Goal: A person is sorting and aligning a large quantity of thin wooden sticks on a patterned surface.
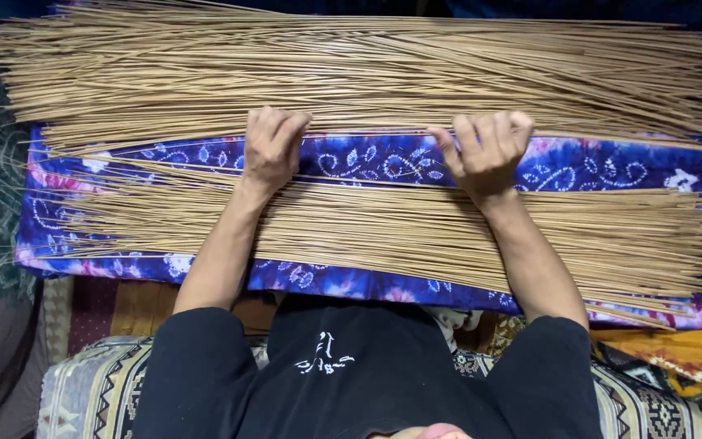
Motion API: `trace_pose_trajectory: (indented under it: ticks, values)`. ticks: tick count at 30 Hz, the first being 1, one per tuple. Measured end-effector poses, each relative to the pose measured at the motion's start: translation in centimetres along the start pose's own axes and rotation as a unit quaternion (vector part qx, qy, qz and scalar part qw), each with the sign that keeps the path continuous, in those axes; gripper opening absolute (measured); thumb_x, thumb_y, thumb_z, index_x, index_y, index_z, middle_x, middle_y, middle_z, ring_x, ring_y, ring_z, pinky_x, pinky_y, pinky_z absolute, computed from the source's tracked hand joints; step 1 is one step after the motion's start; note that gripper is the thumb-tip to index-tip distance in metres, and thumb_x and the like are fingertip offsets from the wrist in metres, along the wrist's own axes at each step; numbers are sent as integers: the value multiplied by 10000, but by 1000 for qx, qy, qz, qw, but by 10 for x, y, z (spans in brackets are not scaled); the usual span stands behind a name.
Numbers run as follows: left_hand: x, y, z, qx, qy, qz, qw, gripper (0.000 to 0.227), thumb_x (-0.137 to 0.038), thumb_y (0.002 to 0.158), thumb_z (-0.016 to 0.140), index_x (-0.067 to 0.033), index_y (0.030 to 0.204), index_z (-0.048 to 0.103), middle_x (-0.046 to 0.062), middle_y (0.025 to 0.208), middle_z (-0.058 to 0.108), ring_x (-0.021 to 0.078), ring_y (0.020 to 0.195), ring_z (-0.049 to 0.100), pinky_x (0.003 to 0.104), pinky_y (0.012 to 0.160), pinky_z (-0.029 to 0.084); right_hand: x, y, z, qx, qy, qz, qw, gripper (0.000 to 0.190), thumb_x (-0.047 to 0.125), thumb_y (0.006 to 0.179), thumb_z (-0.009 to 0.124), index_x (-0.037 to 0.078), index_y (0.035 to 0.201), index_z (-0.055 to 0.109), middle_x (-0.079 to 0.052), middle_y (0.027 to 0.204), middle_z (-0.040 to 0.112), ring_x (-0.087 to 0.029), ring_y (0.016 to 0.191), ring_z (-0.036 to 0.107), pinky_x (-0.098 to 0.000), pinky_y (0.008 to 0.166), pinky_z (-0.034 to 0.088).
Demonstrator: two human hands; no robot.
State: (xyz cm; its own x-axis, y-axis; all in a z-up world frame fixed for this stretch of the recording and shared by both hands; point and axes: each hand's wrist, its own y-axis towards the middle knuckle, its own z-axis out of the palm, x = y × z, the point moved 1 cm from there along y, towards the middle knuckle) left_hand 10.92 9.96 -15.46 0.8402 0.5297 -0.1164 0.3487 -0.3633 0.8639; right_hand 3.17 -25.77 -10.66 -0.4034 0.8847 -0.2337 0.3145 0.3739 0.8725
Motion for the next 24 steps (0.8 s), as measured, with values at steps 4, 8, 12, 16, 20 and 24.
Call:
trace_pose_trajectory:
  ticks: [4,8,12,16,20,24]
  values:
    - [-2,18,-13,-8,-20,4,1000,131,-104,1054,626,-87,1137,725,28,882,591,234,747,592,341,711,437,-12,13,-21,-78,-117,-4,990,314,430,1076,677,157,1102,829,-23,1004,734,-224,954,630,-472,955,400]
    - [-22,37,-16,-11,-72,-31,997,118,-53,1046,624,-48,1129,708,80,904,645,303,748,630,387,704,479,-9,7,-23,-188,-17,44,981,259,373,943,843,134,953,741,-86,988,630,-306,914,582,-486,869,439]
    - [-45,42,-9,2,-105,-33,994,129,-37,1031,629,-34,1134,706,100,888,642,322,747,642,407,695,499,30,25,-34,32,355,318,879,550,457,1007,757,-12,1261,624,-159,904,700,-293,756,704,-389,700,556]
    - [-70,49,-14,48,-99,-4,994,131,-59,1071,590,4,1172,647,149,980,714,218,783,603,330,681,445,46,42,-46,67,553,404,726,683,496,1059,553,34,1512,335,-139,1142,651,-196,903,696,-317,845,635]
    - [-70,36,-14,63,-137,-31,988,157,-28,1022,635,-36,1167,696,104,892,633,325,757,640,410,701,506,46,60,-57,22,542,367,756,407,328,1132,429,-46,1210,567,-183,913,694,-229,770,705,-330,725,573]
    - [-64,23,-21,87,-97,-38,991,164,-33,1043,606,-57,1183,688,83,900,634,297,786,647,381,714,485,44,69,-62,13,522,336,784,392,258,1138,411,-65,1081,627,-179,818,697,-250,691,713,-346,693,578]
